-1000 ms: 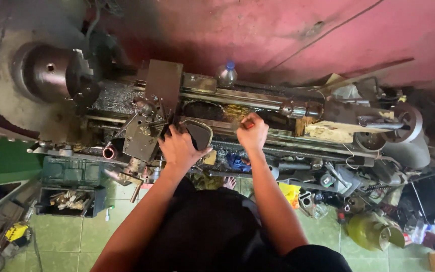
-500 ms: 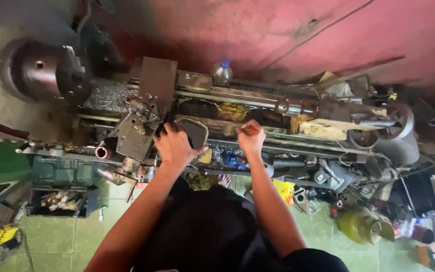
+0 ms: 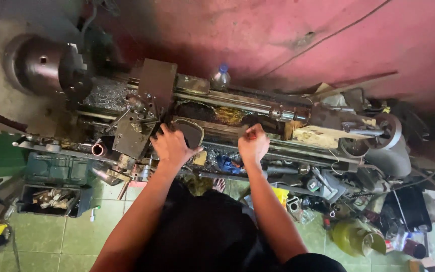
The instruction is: The person uses a brush to clean metal shavings and debris from the bed of a metal lathe. They hold a small container in their left hand while scrubbing the machine's surface with the brush in their right hand.
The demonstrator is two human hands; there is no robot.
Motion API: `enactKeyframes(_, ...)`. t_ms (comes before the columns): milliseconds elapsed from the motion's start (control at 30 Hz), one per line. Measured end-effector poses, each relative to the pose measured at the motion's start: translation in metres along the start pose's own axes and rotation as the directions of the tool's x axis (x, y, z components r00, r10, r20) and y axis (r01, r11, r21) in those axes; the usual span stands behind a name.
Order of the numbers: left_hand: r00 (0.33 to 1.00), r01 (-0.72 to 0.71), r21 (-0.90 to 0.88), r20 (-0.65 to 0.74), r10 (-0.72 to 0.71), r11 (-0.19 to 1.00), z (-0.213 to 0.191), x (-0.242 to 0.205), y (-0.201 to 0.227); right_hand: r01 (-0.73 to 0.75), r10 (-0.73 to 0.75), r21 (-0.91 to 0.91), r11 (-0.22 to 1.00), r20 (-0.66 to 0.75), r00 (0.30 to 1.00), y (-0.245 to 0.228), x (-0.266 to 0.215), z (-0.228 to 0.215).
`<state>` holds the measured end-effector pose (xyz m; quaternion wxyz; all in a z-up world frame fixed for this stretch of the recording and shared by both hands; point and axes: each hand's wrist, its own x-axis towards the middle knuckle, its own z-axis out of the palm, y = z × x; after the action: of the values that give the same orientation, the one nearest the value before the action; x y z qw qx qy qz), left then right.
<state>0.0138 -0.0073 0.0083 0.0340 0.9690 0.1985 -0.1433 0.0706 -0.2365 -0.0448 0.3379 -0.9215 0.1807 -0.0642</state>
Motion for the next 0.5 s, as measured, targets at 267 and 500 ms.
enactKeyframes(267, 0.995, 0.011, -0.054, -0.098, -0.016, 0.999, 0.033, 0.012, -0.004, 0.213, -0.235, 0.129, 0.969, 0.187, 0.954, -0.009, -0.022, 0.041)
enactKeyframes(500, 0.992, 0.014, -0.061, -0.122, -0.022, 0.998, 0.031, 0.012, -0.006, 0.114, -0.118, 0.055, 0.992, 0.086, 0.989, -0.032, -0.014, -0.001)
